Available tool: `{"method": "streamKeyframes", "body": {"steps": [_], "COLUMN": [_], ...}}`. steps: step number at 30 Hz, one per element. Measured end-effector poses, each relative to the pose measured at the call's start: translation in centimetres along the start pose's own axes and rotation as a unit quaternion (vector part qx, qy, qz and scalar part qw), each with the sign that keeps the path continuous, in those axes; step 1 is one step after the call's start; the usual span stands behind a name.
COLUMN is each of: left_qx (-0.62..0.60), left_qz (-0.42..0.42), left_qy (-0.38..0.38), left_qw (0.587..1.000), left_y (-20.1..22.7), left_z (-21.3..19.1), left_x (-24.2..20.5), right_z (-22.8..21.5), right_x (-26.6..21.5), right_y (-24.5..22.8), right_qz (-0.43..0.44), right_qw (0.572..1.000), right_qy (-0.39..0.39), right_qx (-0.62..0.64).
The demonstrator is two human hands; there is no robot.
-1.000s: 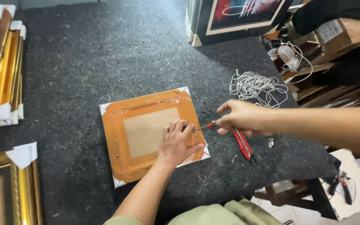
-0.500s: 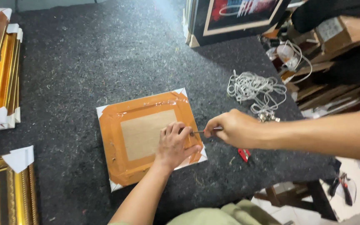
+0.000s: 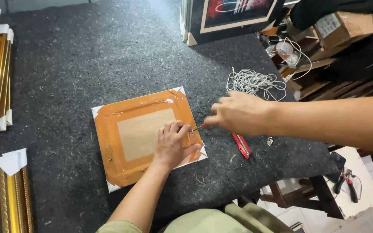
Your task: Using a screwdriver to attach hanging hardware to the back of a picture frame and handling small metal hangers and string.
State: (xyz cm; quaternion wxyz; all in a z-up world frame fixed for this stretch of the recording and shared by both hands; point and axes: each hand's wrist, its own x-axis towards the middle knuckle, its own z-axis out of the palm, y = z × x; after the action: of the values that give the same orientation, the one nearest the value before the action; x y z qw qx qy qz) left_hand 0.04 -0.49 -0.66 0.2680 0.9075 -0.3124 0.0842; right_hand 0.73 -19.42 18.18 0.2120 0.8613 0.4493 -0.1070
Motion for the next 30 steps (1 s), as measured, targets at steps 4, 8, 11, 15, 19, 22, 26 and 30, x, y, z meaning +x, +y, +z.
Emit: {"method": "streamKeyframes", "body": {"steps": [4, 8, 11, 15, 19, 22, 26, 30], "left_qx": [0.001, 0.003, 0.015, 0.001, 0.006, 0.011, 0.02, 0.027], "left_qz": [-0.006, -0.013, -0.016, -0.023, -0.004, 0.003, 0.01, 0.01], "left_qy": [0.01, 0.004, 0.003, -0.036, 0.006, 0.018, 0.029, 0.039], "left_qw": [1.0, 1.0, 1.0, 0.999, 1.0, 1.0, 0.999, 0.999], "left_y": [0.0, -0.1, -0.1, 0.4, -0.1, 0.1, 0.0, -0.3], "left_z": [0.0, 0.3, 0.5, -0.8, 0.2, 0.1, 0.3, 0.8], "left_x": [-0.1, -0.2, 0.0, 0.2, -0.2, -0.3, -0.2, -0.3], "right_z": [3.1, 1.8, -0.9, 2.1, 0.3, -1.4, 0.1, 1.3], "right_x": [1.1, 1.9, 2.4, 3.2, 1.6, 1.1, 0.6, 1.5], "right_y": [0.1, -0.8, -1.5, -1.1, -0.1, 0.1, 0.2, -0.6], "right_qz": [-0.136, 0.046, 0.266, 0.399, 0.416, 0.311, -0.025, -0.106], "right_qw": [0.985, 0.943, 0.834, 0.667, 0.59, 0.836, 0.995, 0.986], "right_qy": [0.106, -0.002, -0.031, -0.002, -0.055, -0.133, -0.026, 0.062], "right_qx": [-0.015, 0.33, 0.483, 0.629, 0.689, 0.432, 0.088, 0.116]}}
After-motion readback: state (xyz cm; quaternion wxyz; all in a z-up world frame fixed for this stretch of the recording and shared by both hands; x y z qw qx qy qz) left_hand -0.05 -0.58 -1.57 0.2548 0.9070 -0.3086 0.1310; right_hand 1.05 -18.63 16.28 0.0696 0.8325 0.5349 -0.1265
